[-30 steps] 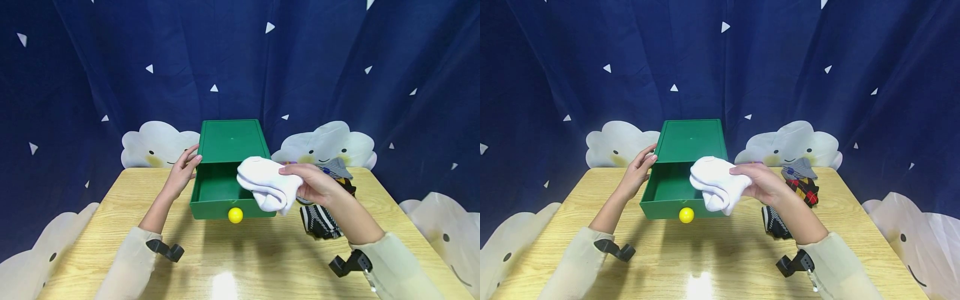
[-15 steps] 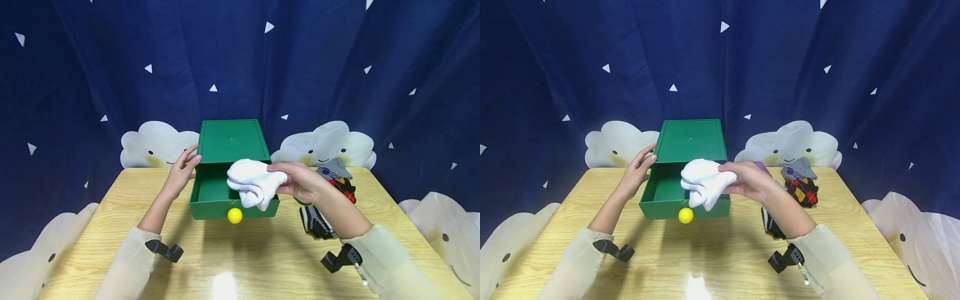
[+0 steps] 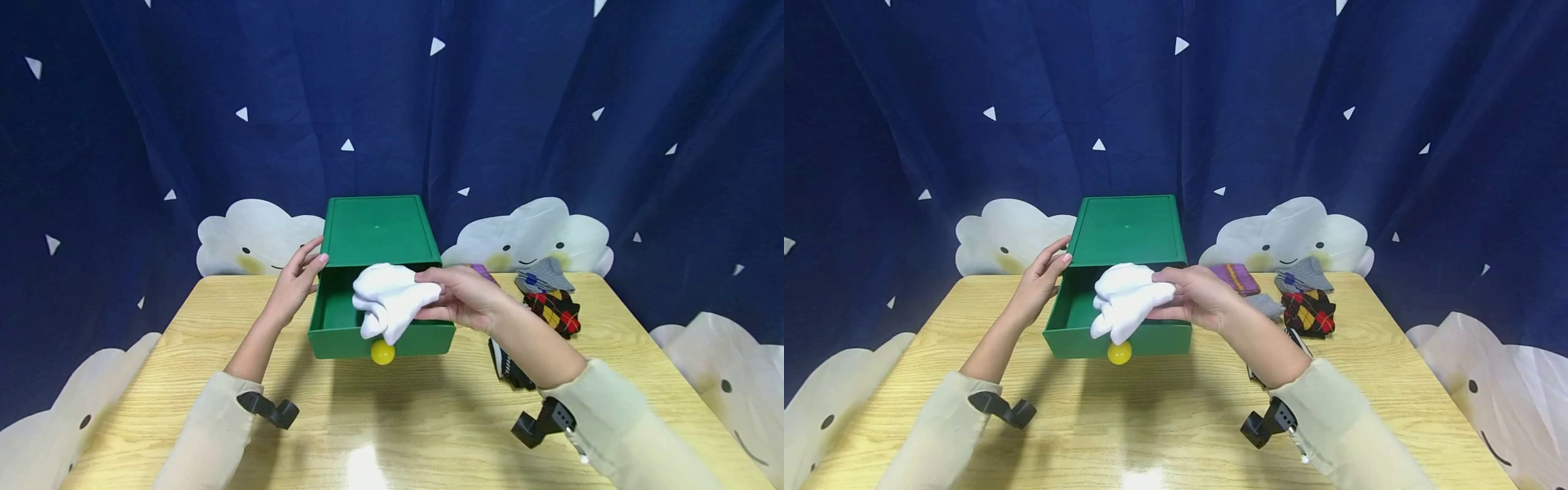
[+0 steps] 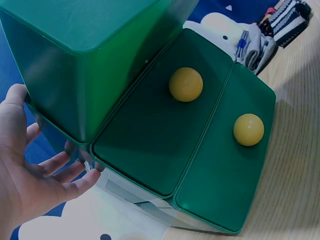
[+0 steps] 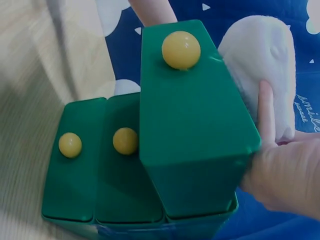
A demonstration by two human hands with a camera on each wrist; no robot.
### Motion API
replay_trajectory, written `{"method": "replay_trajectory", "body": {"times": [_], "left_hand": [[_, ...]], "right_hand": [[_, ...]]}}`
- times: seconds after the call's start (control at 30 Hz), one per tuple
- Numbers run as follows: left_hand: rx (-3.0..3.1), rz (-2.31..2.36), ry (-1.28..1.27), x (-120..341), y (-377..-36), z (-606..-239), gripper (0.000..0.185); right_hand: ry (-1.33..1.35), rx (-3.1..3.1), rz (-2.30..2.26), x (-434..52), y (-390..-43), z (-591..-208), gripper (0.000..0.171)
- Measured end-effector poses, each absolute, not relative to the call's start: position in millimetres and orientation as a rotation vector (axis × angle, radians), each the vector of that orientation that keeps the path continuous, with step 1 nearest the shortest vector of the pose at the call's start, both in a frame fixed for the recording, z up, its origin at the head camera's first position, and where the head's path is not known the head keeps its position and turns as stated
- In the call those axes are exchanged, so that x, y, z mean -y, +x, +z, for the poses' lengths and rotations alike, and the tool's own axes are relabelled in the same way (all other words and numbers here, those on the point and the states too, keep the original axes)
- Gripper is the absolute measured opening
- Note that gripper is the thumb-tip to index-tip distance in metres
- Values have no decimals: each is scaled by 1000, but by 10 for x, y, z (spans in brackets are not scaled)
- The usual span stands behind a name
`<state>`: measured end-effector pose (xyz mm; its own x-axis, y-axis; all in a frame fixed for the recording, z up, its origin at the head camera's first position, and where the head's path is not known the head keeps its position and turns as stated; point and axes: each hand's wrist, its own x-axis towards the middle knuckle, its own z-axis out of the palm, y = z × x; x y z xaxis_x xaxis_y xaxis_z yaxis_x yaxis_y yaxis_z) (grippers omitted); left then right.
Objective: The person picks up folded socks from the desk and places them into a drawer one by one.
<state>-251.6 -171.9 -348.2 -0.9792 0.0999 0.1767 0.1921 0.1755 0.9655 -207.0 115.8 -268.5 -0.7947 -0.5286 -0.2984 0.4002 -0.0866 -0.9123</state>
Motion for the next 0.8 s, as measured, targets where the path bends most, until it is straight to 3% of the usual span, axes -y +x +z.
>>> {"method": "replay_trajectory", "body": {"times": [0.8], "left_hand": [[2357,-1955,-307,1732,-2534,-3509,52]], "right_hand": [[-20,-1575,-1955,-889,-2158,-2754,44]]}}
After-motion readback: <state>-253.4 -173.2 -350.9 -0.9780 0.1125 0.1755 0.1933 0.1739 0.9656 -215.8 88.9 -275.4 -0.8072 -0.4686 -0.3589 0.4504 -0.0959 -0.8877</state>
